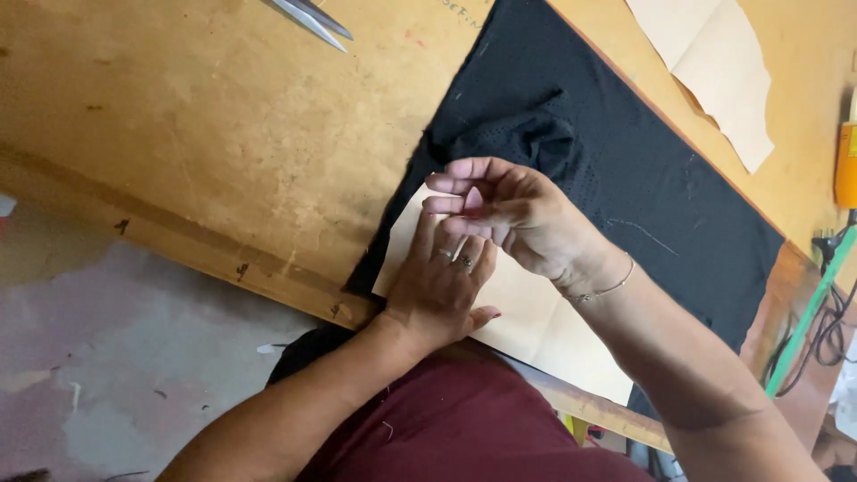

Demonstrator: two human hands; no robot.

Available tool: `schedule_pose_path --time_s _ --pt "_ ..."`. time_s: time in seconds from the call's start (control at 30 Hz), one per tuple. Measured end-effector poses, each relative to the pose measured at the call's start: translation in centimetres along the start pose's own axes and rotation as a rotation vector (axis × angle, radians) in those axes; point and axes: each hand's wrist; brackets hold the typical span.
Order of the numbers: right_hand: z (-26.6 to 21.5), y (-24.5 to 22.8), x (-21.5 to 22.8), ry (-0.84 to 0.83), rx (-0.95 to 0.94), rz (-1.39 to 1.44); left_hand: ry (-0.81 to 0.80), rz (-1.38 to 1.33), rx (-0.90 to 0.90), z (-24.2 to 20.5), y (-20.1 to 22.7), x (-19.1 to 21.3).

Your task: The person aligns a paper pattern on a piece of black fabric laid out on a wooden table. They smooth the fabric and pattern, then use pins to secure the pattern to the fabric. The person adjusts the position of the pattern and fabric multiple times during the process.

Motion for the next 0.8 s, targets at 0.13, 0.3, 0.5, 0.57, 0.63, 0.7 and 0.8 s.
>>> schedule_pose_path --time_s 0.13,0.3,0.5,0.57,0.63,0.7,0.8 --pt "-0.4 -0.3 -1.1 0.024 0.025 0.035 -0.009 -0.021 -0.006 0.4 -0.3 -0.6" --pt "0.2 1.3 1.4 0.059 -0.049 0.022 -0.018 -0.015 -0.009 -0.1 -0.3 0.4" --pt "-0.6 -0.5 -1.1 -0.174 -0.065 -0.224 0.005 -0.035 -0.022 0.4 -0.3 -4.3" --pt "1.0 0.9 0.7 -0.235 0.006 -0.412 -0.028 -0.033 -0.012 0.7 -0.6 -3.3" --pt "1.0 1.5 1.1 -0.285 0.062 -0.595 -0.071 -0.052 -0.006 0.1 0.0 -2.1" --pt "0.3 0.6 -0.3 -0.236 0.247 -1.089 -0.038 -0.001 0.038 -0.5 0.5 -0.2" --pt "0.9 1.3 -1.3 -0.331 0.333 -1.320 0.049 -0.086 0.003 0.2 0.0 -5.3"
Point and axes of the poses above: each hand's wrist, its own z-axis towards the middle knuckle, its own x-axis out of the back of the hand, y = z × x, and after that the axes turned 1 degree about z, right-handed
